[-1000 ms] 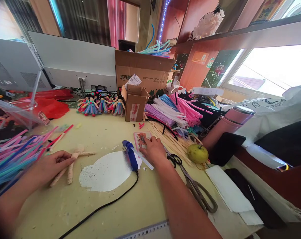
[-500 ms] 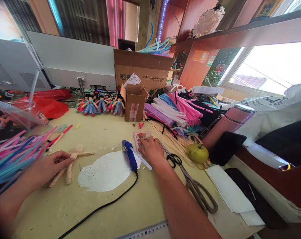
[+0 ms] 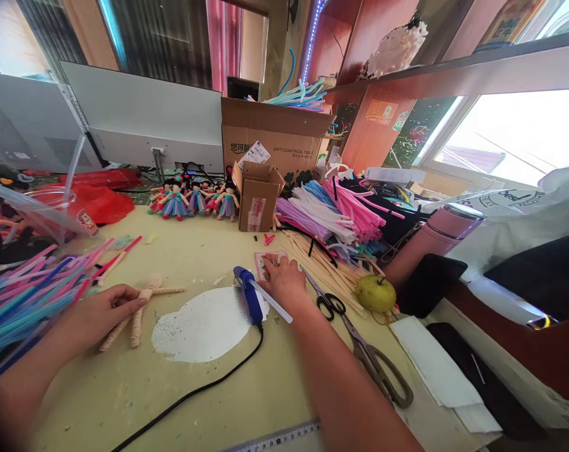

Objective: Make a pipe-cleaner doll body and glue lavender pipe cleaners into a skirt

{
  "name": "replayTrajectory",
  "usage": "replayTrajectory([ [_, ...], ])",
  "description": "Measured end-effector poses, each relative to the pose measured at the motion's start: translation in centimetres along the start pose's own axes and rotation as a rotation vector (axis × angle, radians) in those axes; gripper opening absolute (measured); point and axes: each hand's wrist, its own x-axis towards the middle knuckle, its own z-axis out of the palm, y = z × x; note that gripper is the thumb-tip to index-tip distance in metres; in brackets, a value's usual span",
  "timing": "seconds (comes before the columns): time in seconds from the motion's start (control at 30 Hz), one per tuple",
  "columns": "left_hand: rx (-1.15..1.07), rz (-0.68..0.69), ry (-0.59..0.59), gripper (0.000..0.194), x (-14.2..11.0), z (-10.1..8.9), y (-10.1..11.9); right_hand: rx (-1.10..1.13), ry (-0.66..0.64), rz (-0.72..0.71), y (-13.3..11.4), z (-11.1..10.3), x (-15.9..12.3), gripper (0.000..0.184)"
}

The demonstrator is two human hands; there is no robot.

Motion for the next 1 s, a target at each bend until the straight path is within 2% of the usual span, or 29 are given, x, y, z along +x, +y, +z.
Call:
replayTrajectory([
  [0.2,-0.017,0.003,-0.02,0.043,-0.1,-0.1,0.1,0.016,0.024,-0.01,1.0,0.3,0.0,0.063],
  [0.37,-0.005,0.001,-0.017,0.043,-0.1,0.0,0.1,0.037,0.054,-0.013,2.3,1.2,0.3,0.055],
  [0.6,0.002,0.004,-0.027,0.044,-0.1,-0.1,0.1,0.063,0.087,-0.047,3.0,1.7,0.6,0.058],
  [0.77,0.039,-0.023,-0.048,0.048,-0.4,-0.4,0.5,0.079,0.069,-0.119,4.1,1.6,0.1,0.043],
  [1.0,0.057,-0.052,-0.041,0.04,-0.7,-0.6,1.1,0.064,0.041,-0.181,4.3,1.5,-0.1,0.032],
])
